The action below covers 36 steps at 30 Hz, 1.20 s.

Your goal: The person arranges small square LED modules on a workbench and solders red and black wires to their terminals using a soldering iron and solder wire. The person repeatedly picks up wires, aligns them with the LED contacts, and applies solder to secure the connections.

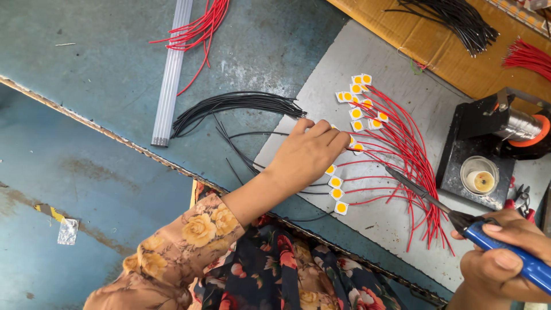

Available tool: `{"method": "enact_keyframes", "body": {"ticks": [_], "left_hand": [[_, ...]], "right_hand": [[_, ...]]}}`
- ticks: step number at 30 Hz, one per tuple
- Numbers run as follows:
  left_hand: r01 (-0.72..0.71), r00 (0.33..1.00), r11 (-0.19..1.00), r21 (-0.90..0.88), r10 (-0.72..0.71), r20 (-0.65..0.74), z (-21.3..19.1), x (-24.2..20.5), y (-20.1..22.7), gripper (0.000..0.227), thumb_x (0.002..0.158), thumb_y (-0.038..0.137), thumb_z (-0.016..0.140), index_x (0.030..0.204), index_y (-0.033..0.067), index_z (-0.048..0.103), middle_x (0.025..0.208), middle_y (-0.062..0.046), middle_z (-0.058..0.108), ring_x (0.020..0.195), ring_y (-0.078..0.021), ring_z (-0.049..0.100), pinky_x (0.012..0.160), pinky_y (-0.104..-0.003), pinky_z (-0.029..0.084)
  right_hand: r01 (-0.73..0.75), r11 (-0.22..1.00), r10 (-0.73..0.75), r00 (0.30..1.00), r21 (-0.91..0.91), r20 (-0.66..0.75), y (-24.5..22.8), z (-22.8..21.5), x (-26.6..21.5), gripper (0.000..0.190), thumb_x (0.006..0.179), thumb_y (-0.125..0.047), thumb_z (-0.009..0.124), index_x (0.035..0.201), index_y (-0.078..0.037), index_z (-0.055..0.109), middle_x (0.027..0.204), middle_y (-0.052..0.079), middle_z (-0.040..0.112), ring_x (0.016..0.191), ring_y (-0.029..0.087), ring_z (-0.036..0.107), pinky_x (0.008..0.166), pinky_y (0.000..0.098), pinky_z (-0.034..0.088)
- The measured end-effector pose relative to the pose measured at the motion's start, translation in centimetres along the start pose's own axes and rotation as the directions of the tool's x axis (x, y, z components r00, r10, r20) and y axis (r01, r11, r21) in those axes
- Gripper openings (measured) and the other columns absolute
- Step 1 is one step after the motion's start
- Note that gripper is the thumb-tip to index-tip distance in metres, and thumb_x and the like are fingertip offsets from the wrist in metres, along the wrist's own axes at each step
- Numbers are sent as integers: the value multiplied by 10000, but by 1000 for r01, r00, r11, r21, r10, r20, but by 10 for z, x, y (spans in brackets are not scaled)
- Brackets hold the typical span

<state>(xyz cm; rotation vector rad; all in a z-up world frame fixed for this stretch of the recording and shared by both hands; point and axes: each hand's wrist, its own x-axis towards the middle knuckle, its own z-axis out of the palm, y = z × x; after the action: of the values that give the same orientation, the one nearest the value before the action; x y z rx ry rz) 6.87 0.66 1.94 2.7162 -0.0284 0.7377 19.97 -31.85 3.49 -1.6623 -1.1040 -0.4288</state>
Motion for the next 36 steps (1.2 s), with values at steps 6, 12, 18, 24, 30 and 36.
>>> {"method": "enact_keyframes", "body": {"ticks": [6,12,18,24,30,36], "left_hand": [[-19,999,1000,14,18,28,8,-11,1,238,916,152,594,1149,104,593,1010,4,656,997,-186,597,884,-376,424],[1,999,1000,-15,0,38,11,-5,0,213,935,161,599,1137,94,589,1011,1,649,994,-196,603,865,-369,432],[-23,999,1000,17,22,39,15,0,0,252,907,154,588,1150,88,592,1018,-16,647,991,-205,604,846,-361,447],[132,991,972,-197,-132,11,-10,-17,0,137,964,190,645,1065,101,622,970,-38,622,970,-243,601,846,-403,448],[230,969,939,-255,-246,-33,-21,-31,-4,116,941,185,715,1004,104,661,950,-57,583,930,-268,609,838,-409,483],[231,965,934,-272,-257,-62,-12,-44,-5,97,940,173,721,996,112,670,957,-38,577,927,-253,609,844,-402,485]], "right_hand": [[-35,998,36,999,-46,23,1,-15,-7,511,1221,-391,507,1039,86,486,725,176,576,646,287,668,604,351,555],[-22,999,23,999,-25,35,1,-10,-5,508,1230,-401,484,1062,78,480,744,183,585,669,286,674,597,331,521],[-21,998,23,999,-60,30,-2,-12,-4,519,1219,-401,485,1051,90,474,705,169,564,610,263,641,571,334,543],[-62,998,62,998,-22,-9,-1,-10,-7,543,1215,-422,500,1035,90,470,709,165,539,587,253,614,624,355,530],[-65,997,63,995,31,73,-5,13,21,580,1217,-453,543,1008,88,527,753,168,610,643,262,669,591,314,549],[-5,990,-8,996,142,92,-10,52,46,594,1131,-498,662,1046,81,562,805,172,652,631,226,666,623,311,565]]}}
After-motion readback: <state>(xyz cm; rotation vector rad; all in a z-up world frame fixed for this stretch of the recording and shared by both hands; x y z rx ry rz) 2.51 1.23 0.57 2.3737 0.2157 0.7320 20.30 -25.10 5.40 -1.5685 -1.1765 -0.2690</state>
